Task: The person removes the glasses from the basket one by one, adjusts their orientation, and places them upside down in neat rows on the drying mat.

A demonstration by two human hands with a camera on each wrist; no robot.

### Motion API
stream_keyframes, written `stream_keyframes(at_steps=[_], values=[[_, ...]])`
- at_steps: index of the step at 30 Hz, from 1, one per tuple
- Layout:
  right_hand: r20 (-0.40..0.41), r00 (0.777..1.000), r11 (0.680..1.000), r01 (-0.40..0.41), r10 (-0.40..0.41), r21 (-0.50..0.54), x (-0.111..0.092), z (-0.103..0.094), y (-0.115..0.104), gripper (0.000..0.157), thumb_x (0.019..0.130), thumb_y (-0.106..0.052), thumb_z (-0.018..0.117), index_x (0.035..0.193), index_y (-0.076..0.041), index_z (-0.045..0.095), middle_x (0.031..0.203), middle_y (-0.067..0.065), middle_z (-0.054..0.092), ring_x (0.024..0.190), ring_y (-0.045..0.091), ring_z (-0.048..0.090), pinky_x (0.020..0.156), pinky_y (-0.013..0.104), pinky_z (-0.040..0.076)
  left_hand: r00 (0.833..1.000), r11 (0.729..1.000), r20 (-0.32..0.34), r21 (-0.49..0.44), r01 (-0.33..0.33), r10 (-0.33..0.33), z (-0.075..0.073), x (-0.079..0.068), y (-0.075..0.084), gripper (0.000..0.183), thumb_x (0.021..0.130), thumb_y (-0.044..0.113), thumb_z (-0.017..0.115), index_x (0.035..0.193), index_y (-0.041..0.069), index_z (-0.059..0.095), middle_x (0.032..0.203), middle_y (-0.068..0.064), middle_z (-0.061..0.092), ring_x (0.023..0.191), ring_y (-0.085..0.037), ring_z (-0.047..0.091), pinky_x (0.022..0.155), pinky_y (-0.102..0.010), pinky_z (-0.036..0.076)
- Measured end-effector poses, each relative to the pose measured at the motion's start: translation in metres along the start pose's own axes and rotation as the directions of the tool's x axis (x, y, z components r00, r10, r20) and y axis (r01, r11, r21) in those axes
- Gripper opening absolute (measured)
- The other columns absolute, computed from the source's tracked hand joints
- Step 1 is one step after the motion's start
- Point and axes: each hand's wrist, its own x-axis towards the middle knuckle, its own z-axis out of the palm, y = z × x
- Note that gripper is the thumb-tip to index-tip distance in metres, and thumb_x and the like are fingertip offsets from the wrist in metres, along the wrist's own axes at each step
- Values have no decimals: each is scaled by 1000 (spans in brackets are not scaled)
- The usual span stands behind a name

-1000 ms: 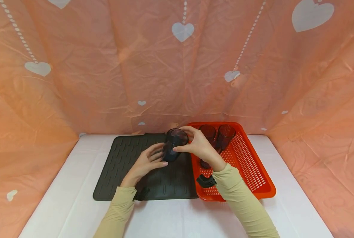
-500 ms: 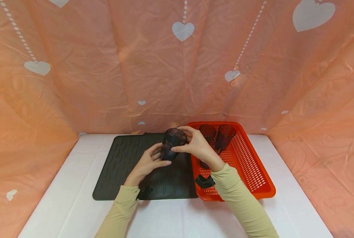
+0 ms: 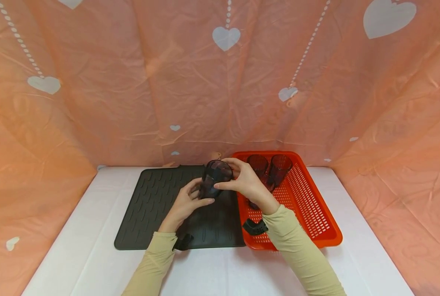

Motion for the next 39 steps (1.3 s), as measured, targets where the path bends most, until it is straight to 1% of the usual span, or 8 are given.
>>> stream_keyframes(at_steps=[5, 8, 10, 18, 23, 28, 35, 39], values=[[27, 999, 997, -23, 21, 68, 2, -3, 5, 67, 76, -3, 80, 135, -6, 48, 127, 12, 57, 111, 28, 60, 89, 38, 51, 1000, 1000, -27, 9, 10, -10, -3, 6, -13, 69, 78, 5, 79, 138, 12, 47, 141, -13, 45, 126, -33, 47, 100, -51, 41], [47, 998, 996, -37, 33, 86, 2, -5, 8, 68, 77, -3, 80, 136, -6, 47, 128, 13, 56, 113, 29, 59, 91, 39, 50, 999, 1000, -46, -5, 15, -15, -5, 12, -26, 70, 76, 5, 81, 137, 15, 49, 141, -11, 45, 126, -32, 47, 100, -51, 40], [57, 997, 995, -48, 43, 82, 2, -7, 9, 69, 77, -4, 80, 137, -7, 46, 130, 12, 55, 115, 29, 57, 92, 40, 49, 998, 1000, -61, -11, 14, -14, -5, 13, -28, 71, 74, 6, 83, 136, 16, 51, 139, -10, 47, 125, -31, 49, 99, -51, 42], [113, 990, 991, -96, 85, 96, 4, -13, 11, 67, 82, -3, 75, 139, -7, 40, 132, 11, 53, 118, 26, 54, 97, 41, 46, 993, 1000, -117, -11, 21, -22, -7, 7, -26, 71, 68, 14, 88, 131, 19, 55, 132, -6, 53, 117, -26, 56, 96, -49, 45], [131, 986, 993, -111, 105, 39, 3, -16, 13, 68, 83, -9, 75, 141, -6, 38, 137, 11, 48, 122, 27, 50, 101, 44, 41, 991, 999, -131, -37, 30, -35, -11, 5, -25, 71, 67, 14, 88, 130, 20, 57, 131, -5, 54, 112, -26, 58, 95, -47, 45], [141, 984, 993, -115, 113, 6, 0, -20, 15, 66, 84, -10, 74, 141, -7, 40, 141, 12, 44, 125, 32, 47, 102, 47, 40, 990, 996, -138, -80, 28, -39, -17, 3, -25, 67, 70, 9, 86, 130, 14, 57, 130, -6, 54, 111, -27, 57, 94, -42, 45], [140, 976, 986, -162, 166, -42, -2, -19, 18, 66, 83, -13, 76, 140, -11, 43, 135, 10, 48, 122, 28, 50, 98, 43, 44, 987, 987, -158, -161, -19, -7, -23, 0, -22, 64, 70, 2, 84, 129, 7, 59, 127, -11, 54, 107, -29, 56, 86, -34, 50], [155, 976, 987, -150, 156, -51, -4, -19, 19, 65, 84, -13, 75, 141, -10, 43, 134, 12, 48, 121, 29, 49, 98, 42, 45, 989, 979, -147, -199, -38, 8, -25, -1, -20, 63, 71, -1, 83, 128, 6, 58, 126, -13, 52, 104, -28, 56, 81, -33, 53]])
